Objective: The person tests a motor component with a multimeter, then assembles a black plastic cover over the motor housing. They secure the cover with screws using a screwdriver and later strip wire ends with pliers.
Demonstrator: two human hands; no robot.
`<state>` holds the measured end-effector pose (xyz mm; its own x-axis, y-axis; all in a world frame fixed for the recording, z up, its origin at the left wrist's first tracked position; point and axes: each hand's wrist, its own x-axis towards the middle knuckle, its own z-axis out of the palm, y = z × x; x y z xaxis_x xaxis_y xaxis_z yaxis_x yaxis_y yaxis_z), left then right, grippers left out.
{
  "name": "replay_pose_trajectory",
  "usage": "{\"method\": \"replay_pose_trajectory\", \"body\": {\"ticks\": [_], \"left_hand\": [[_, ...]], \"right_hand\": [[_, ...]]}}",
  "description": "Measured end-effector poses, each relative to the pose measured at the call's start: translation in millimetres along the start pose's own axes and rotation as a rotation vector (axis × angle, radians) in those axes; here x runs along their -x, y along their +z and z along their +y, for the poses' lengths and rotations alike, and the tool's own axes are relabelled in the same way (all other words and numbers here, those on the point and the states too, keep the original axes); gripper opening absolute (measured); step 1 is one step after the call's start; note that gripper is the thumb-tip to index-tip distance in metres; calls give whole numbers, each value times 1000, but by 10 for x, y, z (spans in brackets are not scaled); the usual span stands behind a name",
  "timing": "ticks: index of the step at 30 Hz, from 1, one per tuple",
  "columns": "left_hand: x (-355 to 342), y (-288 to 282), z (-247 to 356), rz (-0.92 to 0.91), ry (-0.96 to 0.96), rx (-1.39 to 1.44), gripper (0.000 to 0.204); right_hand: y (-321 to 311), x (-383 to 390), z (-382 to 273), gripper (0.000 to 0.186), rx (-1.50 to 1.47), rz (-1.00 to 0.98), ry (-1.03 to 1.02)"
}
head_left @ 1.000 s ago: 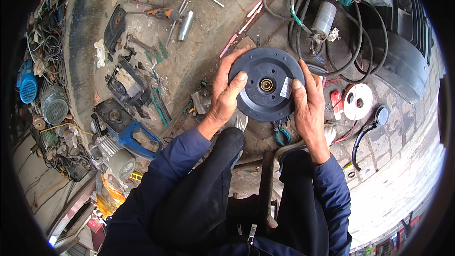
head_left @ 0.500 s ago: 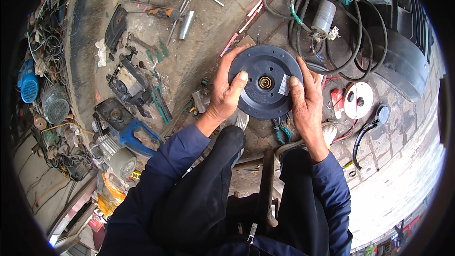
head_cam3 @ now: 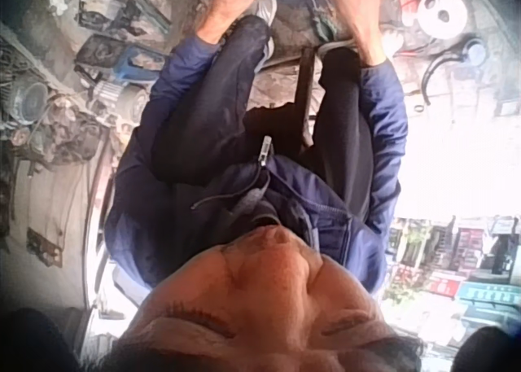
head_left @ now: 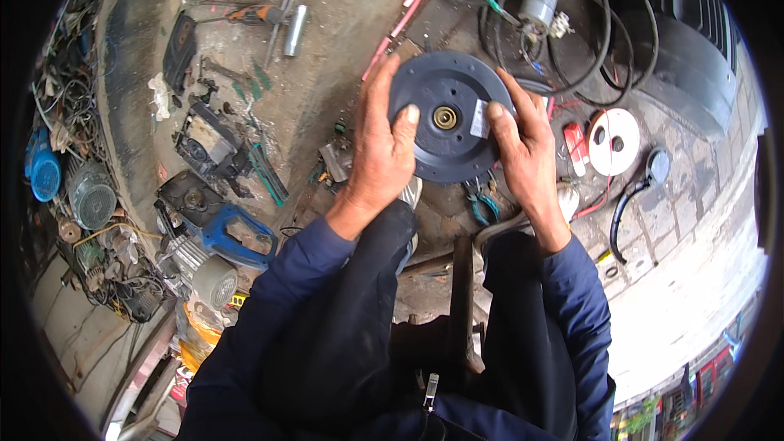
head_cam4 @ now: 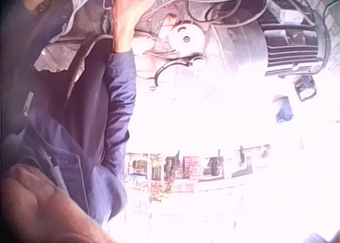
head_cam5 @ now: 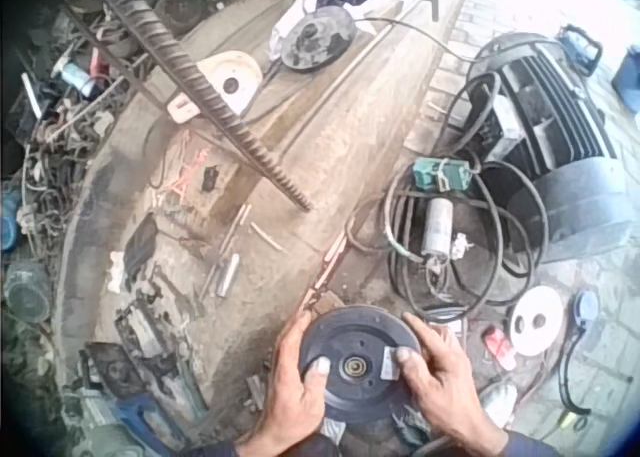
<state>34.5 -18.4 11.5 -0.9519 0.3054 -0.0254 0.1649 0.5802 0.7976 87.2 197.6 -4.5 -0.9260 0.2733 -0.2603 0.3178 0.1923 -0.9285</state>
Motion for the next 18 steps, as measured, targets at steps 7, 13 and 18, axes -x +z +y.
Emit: {"method": "replay_pose_trajectory", "body": {"ticks": [7, 13, 18], "left_hand": [[-35, -100, 36, -129, -138, 340, 82], [-37, -33, 118, -144, -170, 347, 80], [-13, -40, 108, -135, -147, 308, 80]], "right_hand": [[-38, -61, -38, 53, -66, -76, 57], [-405, 194, 125, 48, -125, -94, 109], [-821, 733, 794, 20, 100, 117, 441]]}}
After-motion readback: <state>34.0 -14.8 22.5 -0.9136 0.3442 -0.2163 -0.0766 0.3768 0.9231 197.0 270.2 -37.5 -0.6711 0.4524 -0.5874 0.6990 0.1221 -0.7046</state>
